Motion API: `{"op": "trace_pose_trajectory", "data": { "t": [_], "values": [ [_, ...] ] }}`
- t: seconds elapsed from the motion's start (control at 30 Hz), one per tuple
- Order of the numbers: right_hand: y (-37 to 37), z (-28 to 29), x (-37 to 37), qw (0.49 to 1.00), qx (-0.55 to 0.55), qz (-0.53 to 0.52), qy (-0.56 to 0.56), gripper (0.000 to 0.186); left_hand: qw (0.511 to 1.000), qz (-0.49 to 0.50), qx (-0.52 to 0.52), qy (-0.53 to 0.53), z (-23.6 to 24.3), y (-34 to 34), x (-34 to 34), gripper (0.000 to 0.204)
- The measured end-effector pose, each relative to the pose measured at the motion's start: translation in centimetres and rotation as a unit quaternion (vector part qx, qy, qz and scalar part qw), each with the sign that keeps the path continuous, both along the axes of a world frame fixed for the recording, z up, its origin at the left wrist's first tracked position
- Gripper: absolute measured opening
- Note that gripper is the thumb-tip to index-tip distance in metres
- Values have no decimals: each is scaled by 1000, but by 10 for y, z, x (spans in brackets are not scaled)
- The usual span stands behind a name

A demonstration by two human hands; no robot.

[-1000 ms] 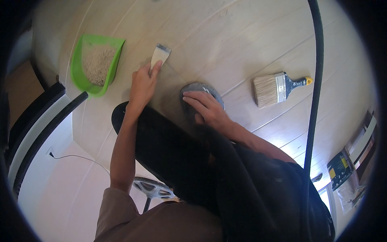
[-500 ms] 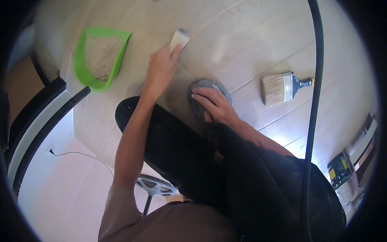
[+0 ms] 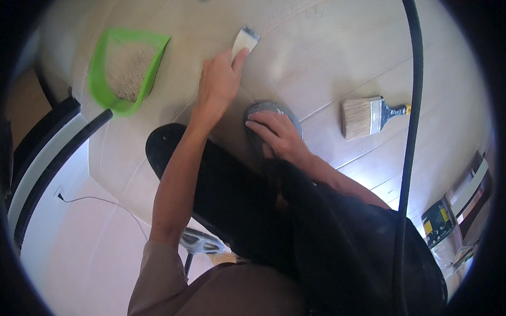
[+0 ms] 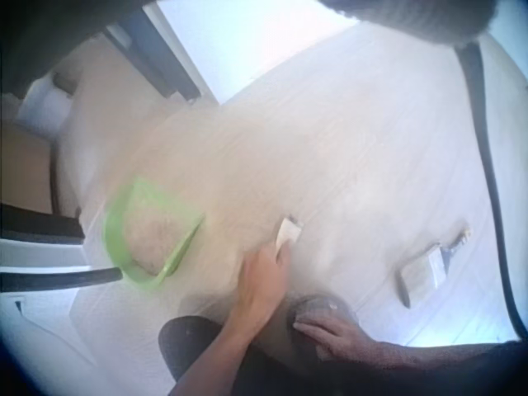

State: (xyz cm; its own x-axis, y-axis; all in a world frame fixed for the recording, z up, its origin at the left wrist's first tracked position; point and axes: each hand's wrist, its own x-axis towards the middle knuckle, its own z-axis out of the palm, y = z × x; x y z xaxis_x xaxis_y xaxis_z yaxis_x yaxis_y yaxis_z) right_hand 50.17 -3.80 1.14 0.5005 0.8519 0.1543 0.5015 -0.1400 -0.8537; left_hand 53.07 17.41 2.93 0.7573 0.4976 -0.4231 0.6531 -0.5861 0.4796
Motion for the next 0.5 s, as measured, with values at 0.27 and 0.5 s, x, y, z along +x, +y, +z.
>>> {"op": "trace_pose_trajectory", "data": {
  "t": [0.27, 0.5],
  "values": [
    [4, -1, 5, 1000, -15, 11, -20, 66, 999, -3, -23, -35, -16, 10, -1, 58],
    [4, 6, 5, 999, -14, 3, -38, 63, 999, -18, 2, -43, -13, -8, 30, 52]
  ]
}}
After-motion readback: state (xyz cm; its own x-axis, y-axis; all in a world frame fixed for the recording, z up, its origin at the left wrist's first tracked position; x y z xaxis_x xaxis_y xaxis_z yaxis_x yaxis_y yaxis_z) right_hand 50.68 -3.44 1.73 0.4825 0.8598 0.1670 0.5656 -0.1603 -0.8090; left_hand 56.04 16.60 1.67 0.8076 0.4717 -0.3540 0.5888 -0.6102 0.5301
